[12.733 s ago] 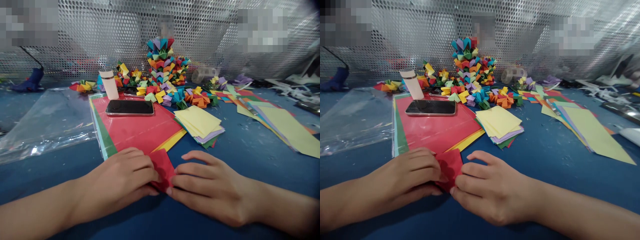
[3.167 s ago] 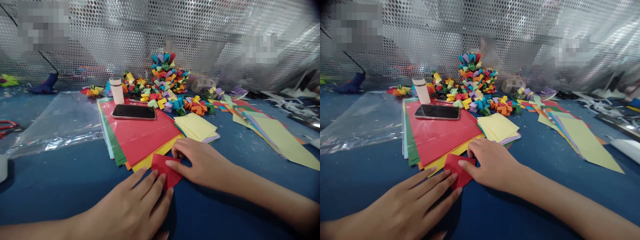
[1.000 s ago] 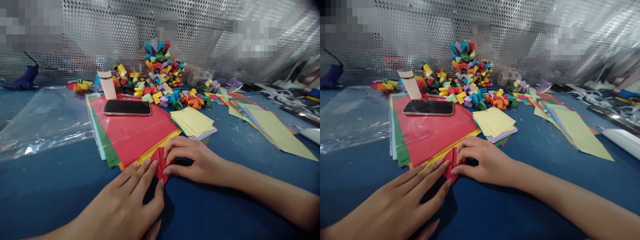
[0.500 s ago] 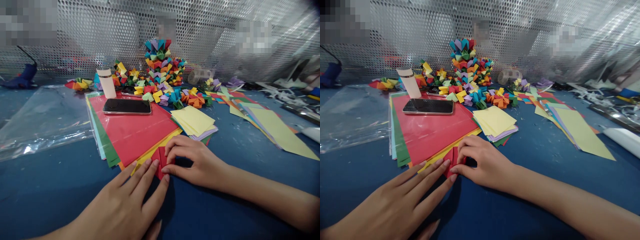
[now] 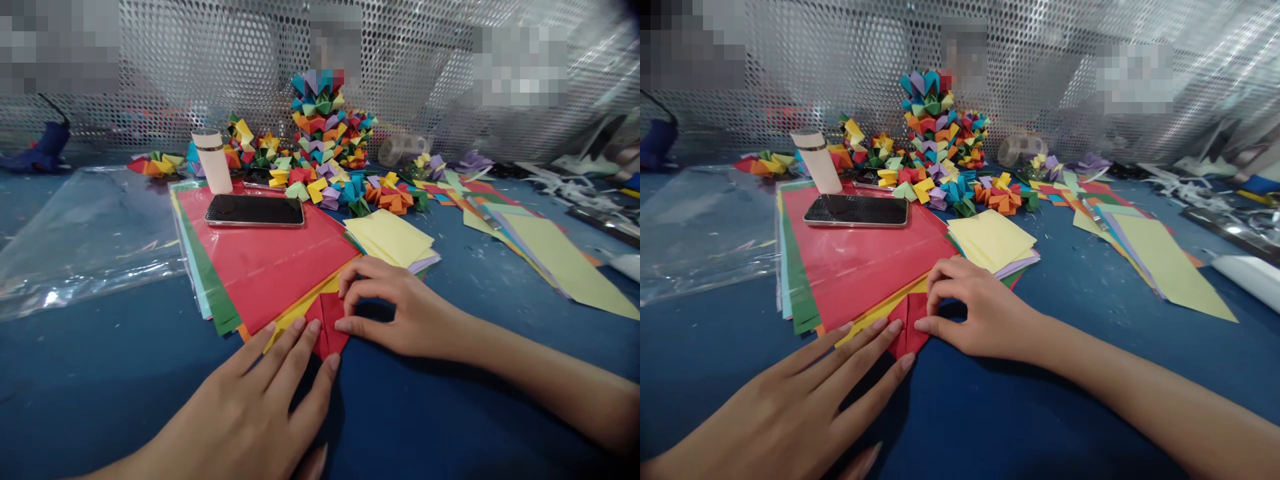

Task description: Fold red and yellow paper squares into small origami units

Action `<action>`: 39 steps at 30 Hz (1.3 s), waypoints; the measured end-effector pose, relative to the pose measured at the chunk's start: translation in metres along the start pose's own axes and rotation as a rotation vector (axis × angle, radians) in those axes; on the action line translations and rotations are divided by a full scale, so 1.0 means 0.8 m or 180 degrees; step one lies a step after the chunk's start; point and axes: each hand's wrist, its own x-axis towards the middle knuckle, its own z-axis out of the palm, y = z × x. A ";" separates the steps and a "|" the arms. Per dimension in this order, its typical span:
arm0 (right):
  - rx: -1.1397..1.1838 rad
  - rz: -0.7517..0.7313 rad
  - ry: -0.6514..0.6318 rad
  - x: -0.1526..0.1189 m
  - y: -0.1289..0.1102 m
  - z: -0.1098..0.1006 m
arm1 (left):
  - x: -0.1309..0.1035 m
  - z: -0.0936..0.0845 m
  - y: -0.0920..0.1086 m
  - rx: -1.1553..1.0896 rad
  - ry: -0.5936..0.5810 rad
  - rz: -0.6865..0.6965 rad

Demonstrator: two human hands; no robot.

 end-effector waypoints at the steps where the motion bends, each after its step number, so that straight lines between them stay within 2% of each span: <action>1: -0.0043 0.0021 0.0033 0.000 0.000 0.001 | 0.001 0.000 0.000 -0.0005 -0.0015 -0.0007; 7: -0.0188 0.0113 0.0021 0.000 -0.002 0.006 | 0.002 0.000 0.000 0.0028 0.0024 0.0016; 20: -0.0472 0.0138 0.0006 0.000 -0.003 0.007 | 0.008 -0.002 -0.003 -0.0286 -0.0254 -0.0017; 25: -0.0463 0.0214 0.0236 0.003 0.010 0.004 | 0.003 0.004 -0.001 -0.0272 -0.0168 -0.0030; 29: -0.0420 0.0040 0.0190 0.004 0.018 -0.001 | 0.003 -0.001 0.002 -0.0215 -0.0139 -0.0064; 34: -0.0431 -0.0084 0.0390 -0.003 0.007 -0.003 | 0.001 0.000 0.003 -0.0188 -0.0083 -0.0054; 39: -0.0337 0.0097 0.0588 -0.007 -0.006 0.000 | -0.001 0.007 0.001 -0.0293 -0.0102 -0.0110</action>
